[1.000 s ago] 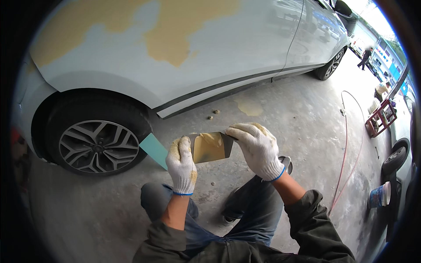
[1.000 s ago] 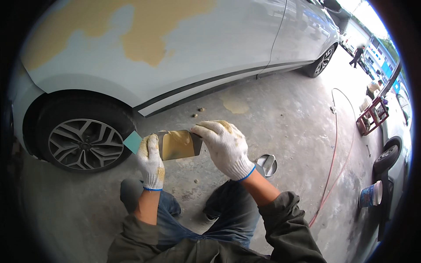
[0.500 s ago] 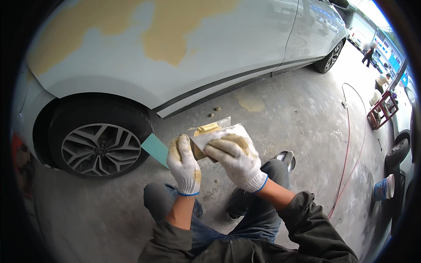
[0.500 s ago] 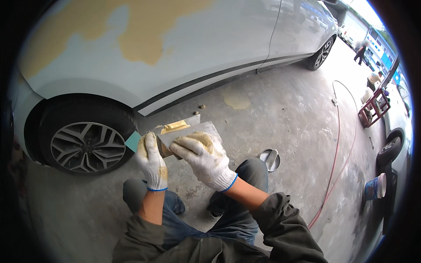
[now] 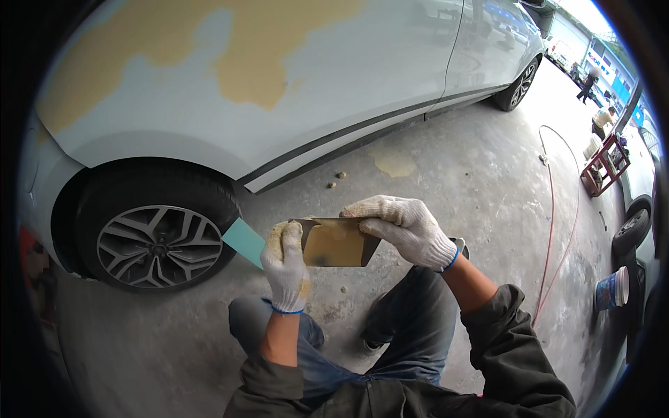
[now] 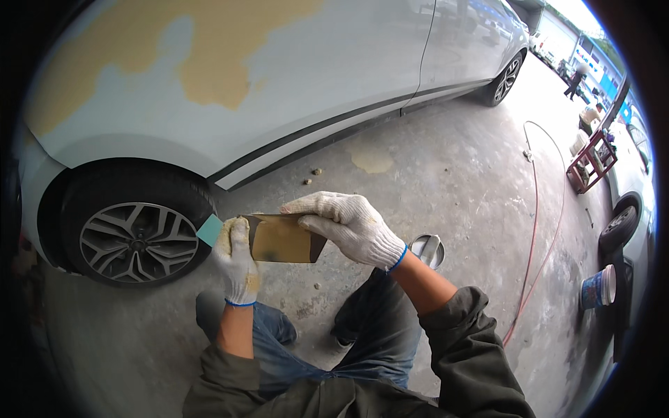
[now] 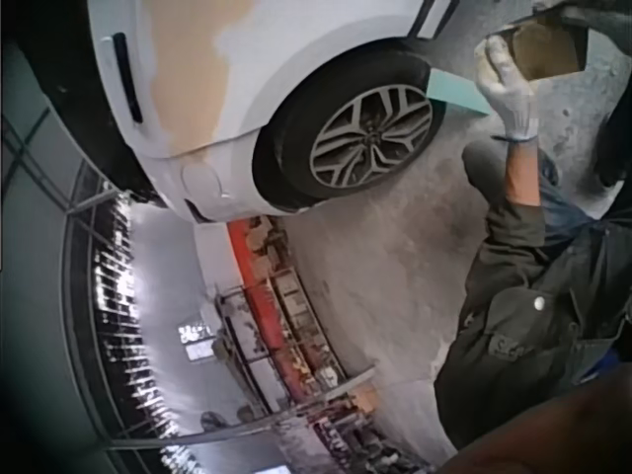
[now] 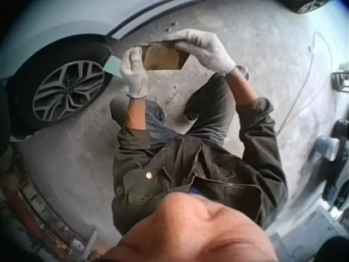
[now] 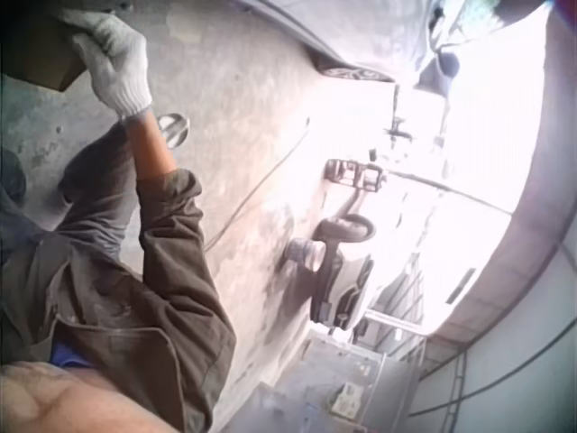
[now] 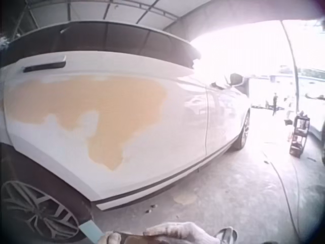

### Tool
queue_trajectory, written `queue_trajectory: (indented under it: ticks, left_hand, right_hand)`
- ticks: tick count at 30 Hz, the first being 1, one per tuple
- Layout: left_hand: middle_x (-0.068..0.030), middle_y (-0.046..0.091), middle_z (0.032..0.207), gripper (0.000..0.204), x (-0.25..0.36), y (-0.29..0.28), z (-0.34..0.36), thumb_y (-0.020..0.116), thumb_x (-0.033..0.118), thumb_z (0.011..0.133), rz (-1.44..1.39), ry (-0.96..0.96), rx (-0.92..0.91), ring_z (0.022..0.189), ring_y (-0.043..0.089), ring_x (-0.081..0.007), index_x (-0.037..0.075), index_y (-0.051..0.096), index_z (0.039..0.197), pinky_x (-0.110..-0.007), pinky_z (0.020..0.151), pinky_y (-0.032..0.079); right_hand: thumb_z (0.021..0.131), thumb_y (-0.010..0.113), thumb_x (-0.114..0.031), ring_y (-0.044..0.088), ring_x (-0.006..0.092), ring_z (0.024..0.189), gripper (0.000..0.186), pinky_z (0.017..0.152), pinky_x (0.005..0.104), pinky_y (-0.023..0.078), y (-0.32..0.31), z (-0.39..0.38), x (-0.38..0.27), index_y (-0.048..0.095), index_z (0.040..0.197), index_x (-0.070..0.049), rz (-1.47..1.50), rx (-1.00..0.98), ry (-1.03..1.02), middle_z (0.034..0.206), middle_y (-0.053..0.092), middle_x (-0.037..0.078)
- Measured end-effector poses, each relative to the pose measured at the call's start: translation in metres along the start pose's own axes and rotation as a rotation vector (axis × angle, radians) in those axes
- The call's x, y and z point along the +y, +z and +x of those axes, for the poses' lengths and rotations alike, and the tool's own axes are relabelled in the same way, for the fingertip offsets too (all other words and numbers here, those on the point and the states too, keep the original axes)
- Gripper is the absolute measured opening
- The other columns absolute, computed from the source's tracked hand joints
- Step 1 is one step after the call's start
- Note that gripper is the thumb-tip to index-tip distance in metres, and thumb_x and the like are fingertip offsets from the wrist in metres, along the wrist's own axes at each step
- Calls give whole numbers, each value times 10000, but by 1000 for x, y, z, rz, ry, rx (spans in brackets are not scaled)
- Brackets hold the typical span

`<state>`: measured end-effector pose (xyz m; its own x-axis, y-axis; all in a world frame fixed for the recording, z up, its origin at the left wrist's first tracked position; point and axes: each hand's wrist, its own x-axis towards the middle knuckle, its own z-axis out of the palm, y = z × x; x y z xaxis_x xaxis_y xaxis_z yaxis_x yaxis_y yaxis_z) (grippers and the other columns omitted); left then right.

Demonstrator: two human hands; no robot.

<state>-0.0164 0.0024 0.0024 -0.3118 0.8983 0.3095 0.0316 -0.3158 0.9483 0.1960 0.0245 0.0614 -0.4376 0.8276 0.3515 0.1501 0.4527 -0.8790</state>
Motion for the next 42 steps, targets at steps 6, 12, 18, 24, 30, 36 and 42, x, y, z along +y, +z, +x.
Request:
queue_trajectory:
  ticks: [6, 12, 18, 24, 30, 36, 42]
  left_hand:
    - [-71, 663, 975, 280, -11, 2, 6, 540, 219, 1021, 99, -15, 115, 860, 597, -139, -41, 639, 1055, -291, 764, 503]
    - [-142, 641, 1117, 464, -14, 14, 15, 489, 371, 1035, 28, -141, 162, 967, 645, -225, -42, 580, 1225, -341, 829, 545]
    - [-181, 619, 1198, 484, -7, 4, 15, 456, 371, 1049, 197, -153, 187, 1030, 642, -253, -46, 552, 1275, -353, 884, 531]
    - [-170, 613, 1189, 482, -7, 7, 14, 463, 360, 1051, 77, -71, 143, 1028, 621, -226, -55, 545, 1282, -336, 887, 519]
    - [-115, 638, 976, 338, -18, 1, 18, 494, 263, 1038, 153, -14, 116, 859, 613, -186, -51, 606, 1095, -306, 761, 507]
    - [-42, 616, 883, 236, -11, 8, 8, 521, 171, 1017, 13, 32, -28, 814, 547, -116, -37, 626, 980, -276, 748, 465]
    - [-67, 628, 900, 244, -8, 1, 15, 512, 165, 1024, 82, 12, 67, 825, 557, -130, -50, 622, 985, -290, 767, 475]
  right_hand:
    - [802, 653, -61, 660, 241, 988, 381, 888, 373, 528, 7, -7, 18, 691, 1170, -148, -870, 215, -268, 1144, 663, 82]
    - [812, 633, -143, 590, 232, 1103, 395, 922, 393, 503, 74, -38, 52, 640, 1206, -165, -707, 248, -475, 1201, 599, 40]
    - [799, 649, -163, 585, 245, 1109, 335, 937, 388, 498, 60, -29, 33, 665, 1134, -168, -688, 420, -459, 1174, 618, 16]
    - [776, 642, -153, 588, 231, 1090, 369, 944, 396, 487, 77, -39, 48, 666, 1144, -146, -688, 357, -509, 1161, 622, 11]
    - [728, 713, -63, 628, 245, 1080, 423, 929, 380, 523, 34, -28, 21, 664, 1138, -158, -674, 467, -438, 1136, 654, 39]
    - [936, 632, -125, 654, 207, 1067, 308, 951, 332, 518, -10, -2, -2, 666, 1242, -107, 31, 13, -35, 1166, 688, 105]
    - [809, 660, -67, 655, 249, 1024, 314, 874, 374, 532, -4, -5, 22, 706, 1110, -140, -863, 191, -213, 1102, 688, 40]
